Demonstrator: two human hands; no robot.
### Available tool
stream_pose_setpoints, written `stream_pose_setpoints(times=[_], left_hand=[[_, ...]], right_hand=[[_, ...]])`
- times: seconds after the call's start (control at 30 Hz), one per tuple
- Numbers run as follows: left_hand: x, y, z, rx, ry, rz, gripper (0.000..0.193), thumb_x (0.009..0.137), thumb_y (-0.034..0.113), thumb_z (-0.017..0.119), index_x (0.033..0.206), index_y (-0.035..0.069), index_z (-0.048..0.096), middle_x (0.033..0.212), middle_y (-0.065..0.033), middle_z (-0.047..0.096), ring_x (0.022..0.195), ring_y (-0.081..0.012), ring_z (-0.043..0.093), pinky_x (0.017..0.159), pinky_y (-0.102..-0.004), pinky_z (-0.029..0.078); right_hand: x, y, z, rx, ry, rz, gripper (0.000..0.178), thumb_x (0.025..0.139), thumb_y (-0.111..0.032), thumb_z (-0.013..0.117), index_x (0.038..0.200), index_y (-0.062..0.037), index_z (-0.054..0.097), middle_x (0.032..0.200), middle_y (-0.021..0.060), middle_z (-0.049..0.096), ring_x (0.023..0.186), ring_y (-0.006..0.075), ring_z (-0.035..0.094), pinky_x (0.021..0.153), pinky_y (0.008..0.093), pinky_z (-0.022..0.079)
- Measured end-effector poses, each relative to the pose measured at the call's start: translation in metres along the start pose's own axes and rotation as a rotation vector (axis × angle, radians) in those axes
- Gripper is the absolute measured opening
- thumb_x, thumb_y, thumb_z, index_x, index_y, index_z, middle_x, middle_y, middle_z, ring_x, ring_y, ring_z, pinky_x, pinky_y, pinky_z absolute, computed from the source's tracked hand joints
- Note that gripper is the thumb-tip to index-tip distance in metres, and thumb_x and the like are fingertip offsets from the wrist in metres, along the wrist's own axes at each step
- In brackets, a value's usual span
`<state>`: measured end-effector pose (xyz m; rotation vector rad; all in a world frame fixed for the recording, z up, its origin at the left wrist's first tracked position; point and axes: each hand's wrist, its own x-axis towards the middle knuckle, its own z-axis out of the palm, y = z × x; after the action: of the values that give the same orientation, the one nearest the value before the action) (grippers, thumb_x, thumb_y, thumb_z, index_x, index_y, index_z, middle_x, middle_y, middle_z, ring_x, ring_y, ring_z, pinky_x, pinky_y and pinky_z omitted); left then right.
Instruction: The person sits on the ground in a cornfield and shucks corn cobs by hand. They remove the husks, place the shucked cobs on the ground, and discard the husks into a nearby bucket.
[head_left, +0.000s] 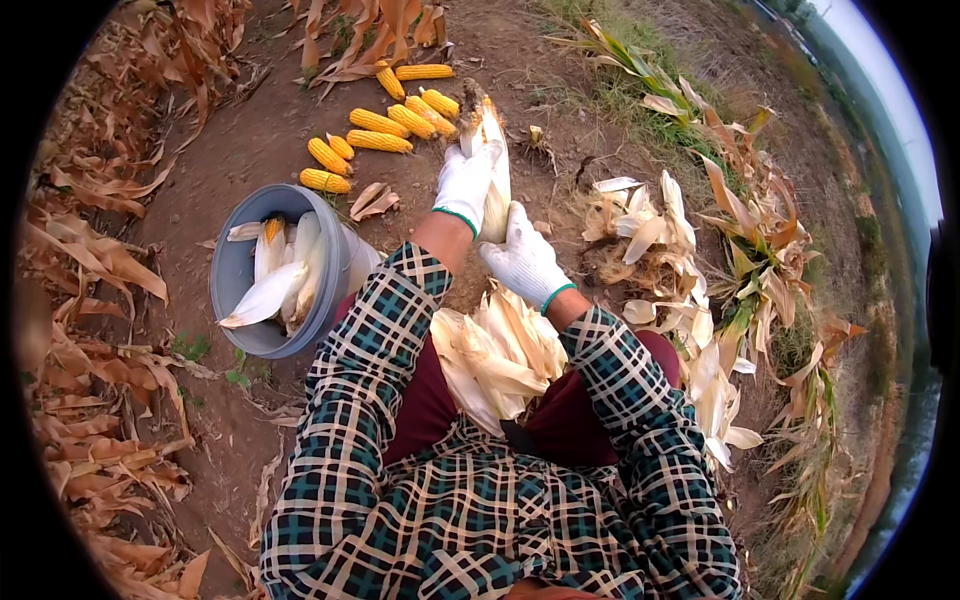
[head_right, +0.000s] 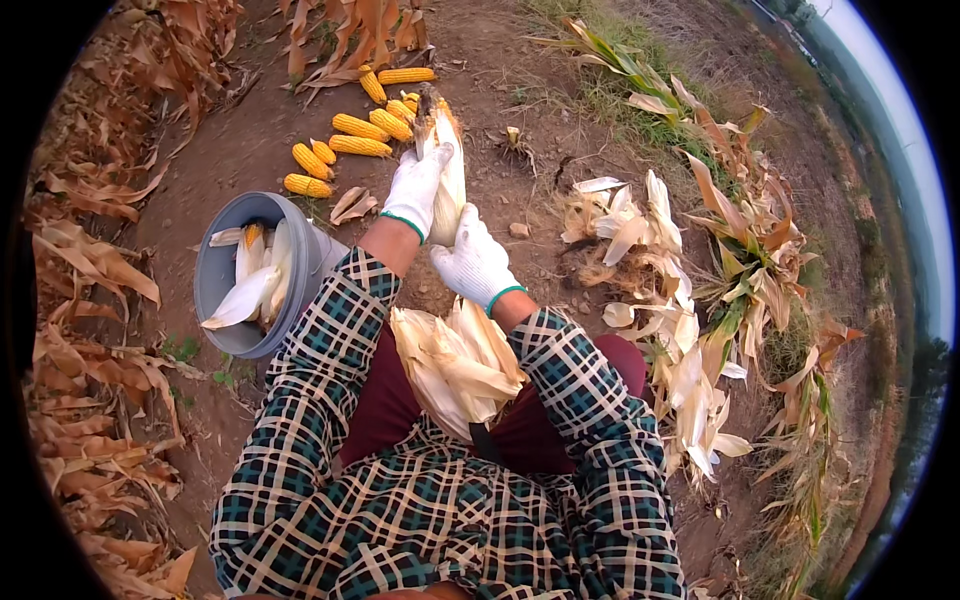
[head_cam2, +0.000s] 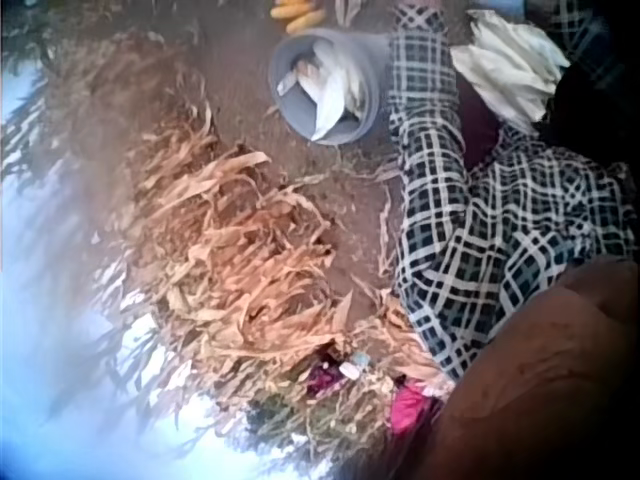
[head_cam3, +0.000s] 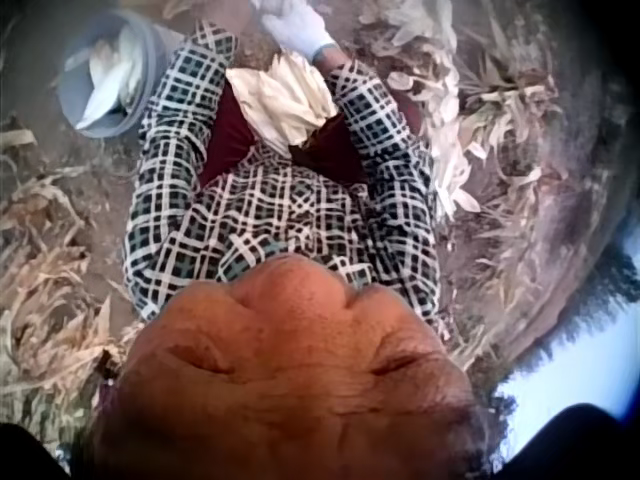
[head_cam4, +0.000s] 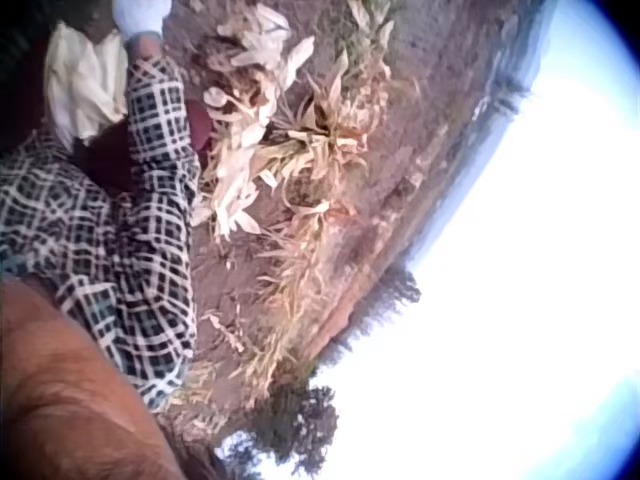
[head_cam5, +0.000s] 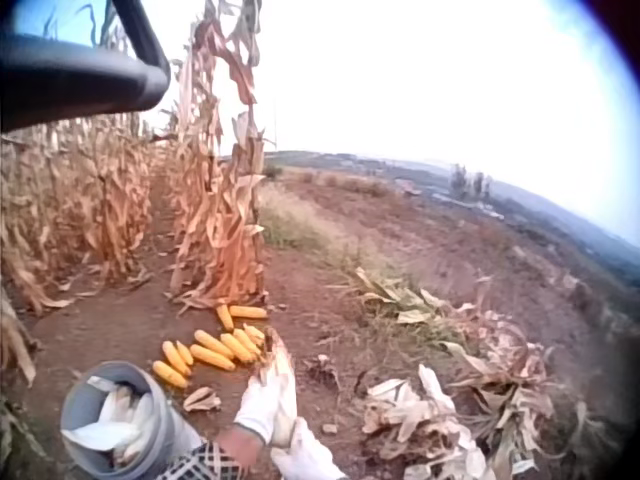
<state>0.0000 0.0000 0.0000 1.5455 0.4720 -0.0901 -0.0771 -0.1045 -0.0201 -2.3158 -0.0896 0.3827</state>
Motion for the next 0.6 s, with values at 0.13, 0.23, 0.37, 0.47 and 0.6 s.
stream_pose_setpoints(times=[0.13, 0.23, 0.37, 0.47, 0.6], left_hand=[[-0.018, -0.013, 0.017, -0.368, -0.250, -0.107, 0.056, 0.086, 0.035, 0.058, 0.124, -0.004, 0.044, 0.115, -0.0193, 0.055, 0.101, -0.0265, 0.056, 0.085, -0.0369, 0.046], [-0.005, 0.016, -0.010, -0.523, -0.476, -0.207, 0.044, 0.091, 0.038, 0.051, 0.123, 0.008, 0.048, 0.117, -0.0157, 0.055, 0.100, -0.0311, 0.057, 0.087, -0.0462, 0.046], [0.032, 0.039, -0.035, -0.434, -0.223, 0.078, 0.029, 0.089, 0.026, 0.059, 0.107, 0.003, 0.059, 0.099, -0.0066, 0.063, 0.087, -0.0185, 0.060, 0.081, -0.0337, 0.048], [0.046, 0.040, -0.057, -0.376, -0.005, 0.177, 0.040, 0.089, 0.026, 0.059, 0.118, -0.001, 0.056, 0.113, -0.0073, 0.059, 0.104, -0.0147, 0.052, 0.092, -0.0254, 0.039], [0.039, 0.033, -0.040, -0.222, -0.137, 0.386, 0.047, 0.092, 0.029, 0.054, 0.126, -0.002, 0.049, 0.127, -0.0107, 0.052, 0.117, -0.0194, 0.047, 0.101, -0.0280, 0.034]], right_hand=[[0.009, 0.040, 0.008, 0.556, 0.201, 0.058, 0.060, 0.074, -0.026, 0.065, 0.119, 0.0051, 0.041, 0.100, 0.0199, 0.060, 0.089, 0.0294, 0.062, 0.079, 0.0364, 0.050], [0.025, 0.037, -0.019, 1.454, 0.044, 0.100, 0.034, 0.080, -0.021, 0.064, 0.105, -0.0014, 0.053, 0.086, 0.0103, 0.061, 0.073, 0.0183, 0.061, 0.063, 0.0312, 0.052], [0.004, 0.062, -0.065, 1.631, -0.066, 0.161, 0.029, 0.085, -0.022, 0.057, 0.104, -0.0006, 0.051, 0.088, 0.0143, 0.062, 0.066, 0.0229, 0.063, 0.057, 0.0290, 0.055], [-0.012, 0.054, -0.075, 1.522, -0.039, 0.017, 0.043, 0.082, -0.028, 0.058, 0.110, 0.0034, 0.048, 0.091, 0.0177, 0.061, 0.067, 0.0212, 0.059, 0.057, 0.0289, 0.051], [-0.032, 0.053, -0.081, 1.450, -0.104, -0.126, 0.061, 0.077, -0.037, 0.059, 0.118, 0.0048, 0.045, 0.090, 0.0180, 0.059, 0.060, 0.0176, 0.050, 0.052, 0.0267, 0.041]])
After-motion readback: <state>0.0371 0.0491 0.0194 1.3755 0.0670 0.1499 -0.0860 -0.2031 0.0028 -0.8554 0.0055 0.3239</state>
